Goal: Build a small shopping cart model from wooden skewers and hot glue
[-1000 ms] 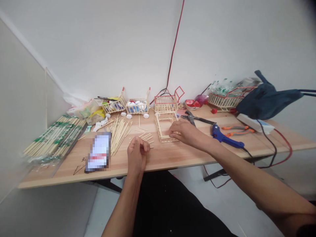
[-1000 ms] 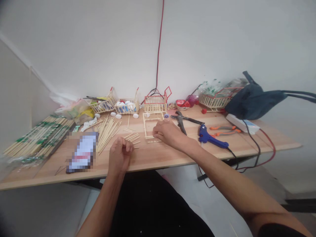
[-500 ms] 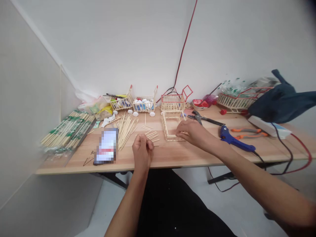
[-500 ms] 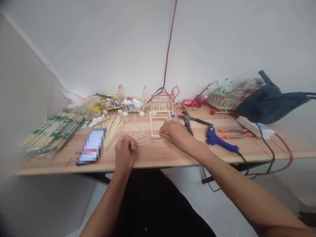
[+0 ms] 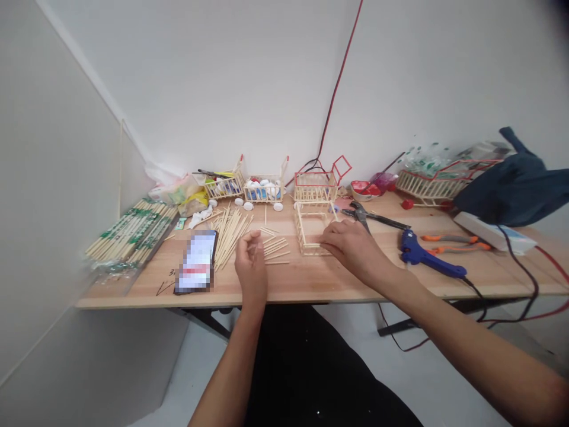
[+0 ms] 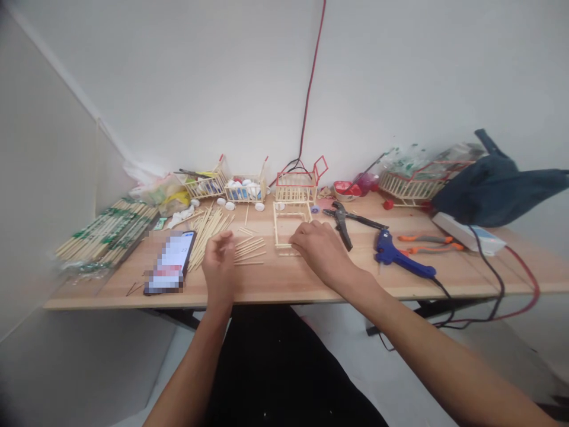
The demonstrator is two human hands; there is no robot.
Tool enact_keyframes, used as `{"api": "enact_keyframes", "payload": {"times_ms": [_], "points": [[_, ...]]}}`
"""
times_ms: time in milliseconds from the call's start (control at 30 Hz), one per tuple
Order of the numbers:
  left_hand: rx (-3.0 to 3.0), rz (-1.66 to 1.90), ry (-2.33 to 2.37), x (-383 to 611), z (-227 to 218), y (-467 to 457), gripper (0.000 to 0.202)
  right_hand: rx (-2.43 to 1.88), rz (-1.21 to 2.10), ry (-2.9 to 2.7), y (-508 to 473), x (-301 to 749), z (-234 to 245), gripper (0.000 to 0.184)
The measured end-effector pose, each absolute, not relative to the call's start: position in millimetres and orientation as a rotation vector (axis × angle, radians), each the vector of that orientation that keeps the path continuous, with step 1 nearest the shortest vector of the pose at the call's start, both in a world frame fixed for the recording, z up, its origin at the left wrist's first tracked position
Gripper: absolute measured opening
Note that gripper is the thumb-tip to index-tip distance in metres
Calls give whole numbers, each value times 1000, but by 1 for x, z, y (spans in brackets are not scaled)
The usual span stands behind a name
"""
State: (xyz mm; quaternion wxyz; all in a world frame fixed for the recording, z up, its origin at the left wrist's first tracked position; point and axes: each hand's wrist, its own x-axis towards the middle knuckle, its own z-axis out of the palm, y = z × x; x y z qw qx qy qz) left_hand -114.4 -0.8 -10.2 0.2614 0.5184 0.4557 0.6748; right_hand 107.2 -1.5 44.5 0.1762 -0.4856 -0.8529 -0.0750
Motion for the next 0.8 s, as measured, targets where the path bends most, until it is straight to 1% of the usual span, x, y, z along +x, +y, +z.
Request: {"api": "enact_keyframes", "payload": {"times_ms": [67,100,167,300,500,667,800], "points": [[1704,1844,1409,-121,-4,-2,25,-1362,-210,-2370,-5,109,41,17],[1829,1843,1459,-123,-2,-3,28,-1359,-209,-2342,-7,110,39,18],[2015,1862,1479,-121,1,-7,27,-1353,-206,-2285,-11,113,34,19],[2283,1877,1323,-100,-3,-16,20,-1341,-210,-2192,-18,116,23,19],[2476,1717,1303,-73,-13,-14,26,-1318,-252,-2130,-18,118,14,19],[2569,1639,1319,-63,-13,-6,24,-1315,-230,-2116,-15,118,11,21],[2627,1590,1322,-58,-12,-4,22,-1295,-189,-2048,-17,125,17,23]]}}
